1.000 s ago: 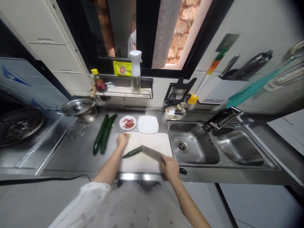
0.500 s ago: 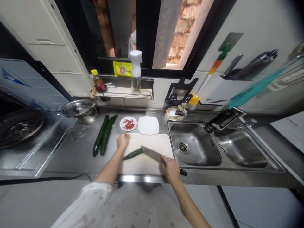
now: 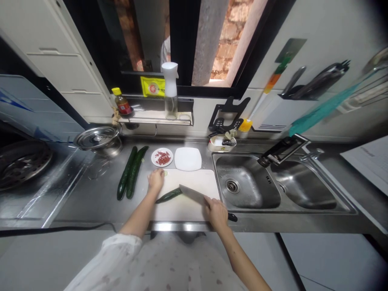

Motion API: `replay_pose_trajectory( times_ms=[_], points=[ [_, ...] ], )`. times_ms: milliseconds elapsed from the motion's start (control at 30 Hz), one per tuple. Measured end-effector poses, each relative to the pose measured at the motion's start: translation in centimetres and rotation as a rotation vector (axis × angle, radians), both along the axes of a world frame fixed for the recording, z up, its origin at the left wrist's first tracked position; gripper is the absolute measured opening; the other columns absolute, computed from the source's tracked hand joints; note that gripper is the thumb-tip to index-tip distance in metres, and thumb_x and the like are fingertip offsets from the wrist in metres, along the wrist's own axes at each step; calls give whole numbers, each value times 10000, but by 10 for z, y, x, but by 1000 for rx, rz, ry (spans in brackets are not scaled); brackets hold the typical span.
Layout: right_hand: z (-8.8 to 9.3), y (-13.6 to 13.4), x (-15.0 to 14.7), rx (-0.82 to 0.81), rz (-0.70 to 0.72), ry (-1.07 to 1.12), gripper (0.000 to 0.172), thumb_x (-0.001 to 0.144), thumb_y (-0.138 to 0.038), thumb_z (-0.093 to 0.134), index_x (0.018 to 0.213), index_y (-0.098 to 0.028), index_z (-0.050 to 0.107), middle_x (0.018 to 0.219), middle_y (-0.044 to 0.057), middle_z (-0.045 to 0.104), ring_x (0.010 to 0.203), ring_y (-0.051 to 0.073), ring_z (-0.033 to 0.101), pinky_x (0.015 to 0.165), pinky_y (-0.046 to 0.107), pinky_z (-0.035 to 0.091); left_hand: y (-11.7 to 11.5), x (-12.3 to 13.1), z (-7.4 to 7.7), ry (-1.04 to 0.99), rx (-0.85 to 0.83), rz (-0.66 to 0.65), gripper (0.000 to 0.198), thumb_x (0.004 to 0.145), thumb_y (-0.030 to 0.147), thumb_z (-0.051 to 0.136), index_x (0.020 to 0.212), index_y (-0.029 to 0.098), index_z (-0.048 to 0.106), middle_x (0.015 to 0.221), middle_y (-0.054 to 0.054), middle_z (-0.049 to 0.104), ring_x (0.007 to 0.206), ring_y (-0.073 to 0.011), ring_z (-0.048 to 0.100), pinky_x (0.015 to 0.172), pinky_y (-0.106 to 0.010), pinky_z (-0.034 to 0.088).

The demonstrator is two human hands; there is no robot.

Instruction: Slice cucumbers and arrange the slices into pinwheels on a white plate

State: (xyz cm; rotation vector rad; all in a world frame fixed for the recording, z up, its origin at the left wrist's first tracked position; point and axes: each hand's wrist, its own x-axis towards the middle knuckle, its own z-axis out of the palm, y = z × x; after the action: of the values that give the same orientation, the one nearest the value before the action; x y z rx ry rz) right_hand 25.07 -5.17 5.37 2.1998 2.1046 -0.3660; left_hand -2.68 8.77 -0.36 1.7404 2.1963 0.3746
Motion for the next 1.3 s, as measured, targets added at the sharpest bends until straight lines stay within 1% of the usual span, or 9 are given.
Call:
replay_pose_trajectory(
  times_ms=[233, 367, 533, 733, 833, 933, 1033, 1200, 1300],
  points=[
    [4, 0, -1, -22, -9, 1, 435, 853, -199, 519, 1274, -278, 594, 978, 44, 684, 931, 178, 584, 797, 264, 347, 0, 0, 1, -10, -5, -15, 262, 903, 266, 462, 1017, 226, 694, 1086, -113, 671, 1021, -276, 586, 920, -402, 335],
    [6, -2, -2, -21, -8, 1, 435, 850, -197, 520, 1272, -271, 596, 985, 46, 685, 934, 179, 586, 794, 259, 348, -2, 0, 2, -46, 32, 29, 254, 898, 279, 477, 1018, 223, 694, 1066, -98, 680, 1011, -259, 591, 913, -379, 350],
    [7, -4, -2, -12, -37, 37, 386, 878, -208, 494, 1237, -273, 622, 971, 48, 695, 921, 165, 600, 776, 236, 359, -18, 3, 2, -165, 136, 81, 252, 891, 327, 498, 1018, 231, 694, 1015, -66, 685, 955, -226, 602, 831, -319, 401],
    [9, -2, -8, 11, -140, 189, 359, 924, -268, 429, 1212, -260, 643, 1081, 42, 706, 972, 173, 627, 800, 231, 394, -55, 16, -3, -284, 213, -81, 219, 880, 333, 528, 903, 206, 705, 867, -42, 680, 807, -187, 604, 743, -286, 420],
    [9, 2, -14, -2, -177, 271, 366, 946, -288, 387, 1208, -251, 639, 1117, 31, 700, 1005, 170, 626, 802, 226, 406, -72, 22, -3, -296, 267, -180, 222, 893, 333, 520, 875, 200, 697, 860, -44, 675, 807, -184, 593, 757, -297, 421],
    [10, 6, -21, -14, -176, 324, 357, 959, -301, 367, 1174, -237, 644, 1073, 30, 712, 992, 167, 630, 774, 216, 404, -86, 27, 2, -289, 294, -294, 222, 907, 335, 513, 881, 204, 690, 874, -45, 674, 848, -189, 591, 789, -313, 417],
    [11, 9, -28, -17, -140, 333, 349, 971, -301, 349, 1135, -229, 648, 1027, 32, 720, 952, 164, 638, 740, 210, 386, -93, 30, 7, -278, 292, -388, 215, 917, 330, 506, 906, 211, 684, 897, -47, 667, 884, -191, 583, 813, -324, 412],
    [15, 12, -41, -89, -99, 270, 356, 981, -330, 337, 1094, -202, 649, 993, 62, 720, 901, 175, 642, 690, 226, 356, -93, 34, 9, -214, 246, -473, 204, 891, 344, 547, 1008, 222, 662, 960, -59, 643, 935, -208, 556, 844, -347, 399],
    [14, 12, -44, -114, -91, 265, 371, 986, -352, 329, 1092, -192, 647, 989, 74, 717, 896, 177, 641, 679, 229, 350, -91, 35, 8, -136, 169, -524, 335, 821, 355, 639, 1138, 250, 618, 1043, -64, 618, 1001, -236, 534, 874, -368, 389]
  ],
)
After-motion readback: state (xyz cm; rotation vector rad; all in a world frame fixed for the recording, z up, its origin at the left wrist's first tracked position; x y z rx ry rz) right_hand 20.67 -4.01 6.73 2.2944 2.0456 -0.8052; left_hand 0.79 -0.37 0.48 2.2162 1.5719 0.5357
